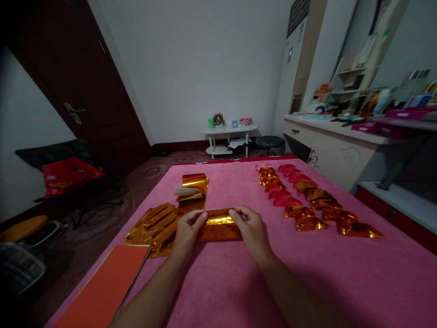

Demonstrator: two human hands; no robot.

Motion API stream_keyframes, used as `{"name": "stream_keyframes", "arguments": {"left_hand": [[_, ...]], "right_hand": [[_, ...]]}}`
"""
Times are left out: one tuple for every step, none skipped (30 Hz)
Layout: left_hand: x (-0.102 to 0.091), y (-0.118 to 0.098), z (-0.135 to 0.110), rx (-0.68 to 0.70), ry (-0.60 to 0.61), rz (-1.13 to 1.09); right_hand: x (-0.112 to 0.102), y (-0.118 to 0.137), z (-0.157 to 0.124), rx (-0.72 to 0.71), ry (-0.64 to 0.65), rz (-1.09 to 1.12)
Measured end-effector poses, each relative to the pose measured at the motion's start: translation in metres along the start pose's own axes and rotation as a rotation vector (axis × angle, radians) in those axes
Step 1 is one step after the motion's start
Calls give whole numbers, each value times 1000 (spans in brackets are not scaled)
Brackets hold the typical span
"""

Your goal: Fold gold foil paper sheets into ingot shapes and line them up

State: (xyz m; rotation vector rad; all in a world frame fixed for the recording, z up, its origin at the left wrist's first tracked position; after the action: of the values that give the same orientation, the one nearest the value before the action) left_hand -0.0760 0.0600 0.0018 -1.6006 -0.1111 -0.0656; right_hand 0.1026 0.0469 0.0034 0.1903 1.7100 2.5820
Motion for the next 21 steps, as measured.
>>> {"name": "stream_keyframes", "arguments": {"left_hand": [[0, 0, 0, 4, -4, 14], [1, -1, -1, 6, -5, 25], [1, -1, -1, 6, -3, 32], [2, -1, -1, 2, 0, 34], [2, -1, -2, -4, 8, 33], [3, -2, -2, -12, 18, 32], [3, -2, -3, -17, 29, 35], [4, -3, -3, -16, 39, 43], [4, -4, -4, -8, 45, 58], [4, -5, -5, 5, 44, 78], [4, -5, -5, 23, 33, 102], [4, -6, -6, 40, 17, 130], [3, -6, -6, 53, -2, 162], [2, -5, -6, 64, -21, 199], [2, -4, -6, 74, -43, 243], [1, -3, -6, 83, -68, 295], [-1, -2, -5, 92, -91, 354], [-2, -1, -5, 102, -114, 418], [-2, 0, -5, 112, -136, 487], [-3, 0, -5, 119, -156, 559], [-3, 0, -5, 125, -175, 628]], "right_hand": [[-1, 0, 0, -6, -4, -23], [-1, 0, 0, -13, -7, -46], [-1, -1, 0, -19, -9, -68], [-2, -2, 0, -23, -9, -86], [-2, -4, 0, -26, -13, -101], [-3, -5, 0, -28, -22, -113], [-4, -6, 0, -29, -35, -124], [-5, -8, 0, -30, -48, -135], [-5, -9, 0, -31, -58, -144], [-6, -10, 0, -32, -64, -155], [-6, -10, 0, -32, -65, -168], [-7, -10, 0, -30, -61, -184], [-7, -11, 0, -27, -57, -205], [-8, -11, 1, -24, -54, -233], [-8, -12, 2, -23, -53, -269], [-9, -12, 3, -25, -51, -313], [-10, -12, 3, -31, -45, -365], [-11, -12, 4, -39, -34, -426], [-12, -12, 5, -48, -17, -497], [-12, -12, 6, -53, 6, -577], [-12, -12, 6, -54, 30, -665]]}}
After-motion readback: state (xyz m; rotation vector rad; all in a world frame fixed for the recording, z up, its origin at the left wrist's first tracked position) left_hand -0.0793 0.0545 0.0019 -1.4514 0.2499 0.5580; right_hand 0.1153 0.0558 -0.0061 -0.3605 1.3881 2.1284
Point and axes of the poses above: each hand's wrist, its own z-axis towards the middle knuckle, its own x-axis out of the palm, y = z × x, the point moved 3 cm from there along z, towards the middle knuckle, and after that the axes turned 11 degrees about -x, right-handed, at the moved point
